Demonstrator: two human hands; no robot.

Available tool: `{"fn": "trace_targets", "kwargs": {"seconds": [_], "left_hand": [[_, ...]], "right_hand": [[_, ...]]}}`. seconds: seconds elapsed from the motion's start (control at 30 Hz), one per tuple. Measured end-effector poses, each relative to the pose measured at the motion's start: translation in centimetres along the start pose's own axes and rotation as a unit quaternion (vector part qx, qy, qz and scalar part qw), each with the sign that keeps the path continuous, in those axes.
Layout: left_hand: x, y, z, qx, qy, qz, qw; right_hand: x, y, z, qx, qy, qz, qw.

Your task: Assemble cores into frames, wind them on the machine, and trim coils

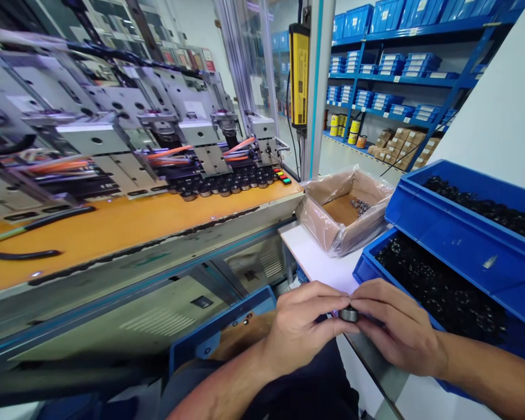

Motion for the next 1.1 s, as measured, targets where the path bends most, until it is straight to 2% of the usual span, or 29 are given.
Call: {"fn": "trace_targets", "kwargs": {"seconds": [0.1,0.13,0.2,0.23,0.3,0.4,0.5,0.57,0.6,0.67,0.73,0.8,0.87,0.93,1.1], "left_hand": [[0.2,-0.4,-0.2,-0.015,0.007,-0.016,1.0],[0.1,-0.6,0.2,0.003,-0.014,-0.028,1.0],[-0.6,-1.3,1.5,0.077,-0.102,-0.044,0.991],[-1.1,-1.7,2.3,0.126,-0.169,-0.046,0.976],[-2.5,-2.2,3.6,0.211,-0.313,-0.033,0.925],[-3.9,-2.3,4.2,0.263,-0.444,-0.01,0.856],[-4.4,-2.3,4.3,0.29,-0.485,0.0,0.825],[-4.5,-2.5,4.5,0.301,-0.49,0.009,0.818],[-4.3,-2.5,4.6,0.295,-0.478,0.015,0.827],[-3.4,-2.3,4.6,0.254,-0.406,0.025,0.877],[-2.1,-1.7,4.0,0.17,-0.27,0.033,0.947],[-1.0,-1.1,2.9,0.071,-0.125,0.042,0.989],[-0.5,-0.5,1.9,-0.007,-0.031,0.049,0.998],[-0.2,-0.2,1.3,-0.047,0.01,0.048,0.998],[-0.6,-0.2,0.8,-0.073,0.014,0.032,0.997]], "right_hand": [[-0.2,-0.2,0.0,-0.009,0.011,0.011,1.0],[-0.2,-0.2,0.0,-0.008,0.009,0.009,1.0],[-0.1,-0.3,0.0,0.0,-0.005,0.0,1.0],[0.0,-0.2,-0.1,0.005,-0.016,-0.005,1.0],[0.1,-0.2,-0.1,0.01,-0.036,-0.011,0.999],[0.2,-0.1,-0.2,0.015,-0.046,-0.012,0.999],[0.2,0.0,-0.4,0.006,-0.037,-0.005,0.999],[0.3,0.0,-0.5,-0.003,-0.027,-0.003,1.0],[0.4,0.1,-0.6,-0.005,-0.023,-0.003,1.0],[0.5,0.1,-0.7,-0.009,-0.021,-0.005,1.0],[0.5,0.1,-0.7,-0.013,-0.023,-0.008,1.0],[0.4,0.1,-0.7,-0.014,-0.022,-0.009,1.0],[0.3,0.0,-0.6,-0.014,-0.02,-0.009,1.0],[0.2,0.0,-0.6,-0.016,-0.019,-0.003,1.0],[0.0,-0.1,-0.4,-0.025,-0.008,0.02,0.999]]}}
Point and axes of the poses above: each hand's wrist, its own y-axis towards the middle knuckle, its own x-axis out of the back of the hand, z = x × y, the point moved 6 cm from there along y, towards the middle knuckle, and after that the axes turned 2 degrees about z, right-handed, at the moved point
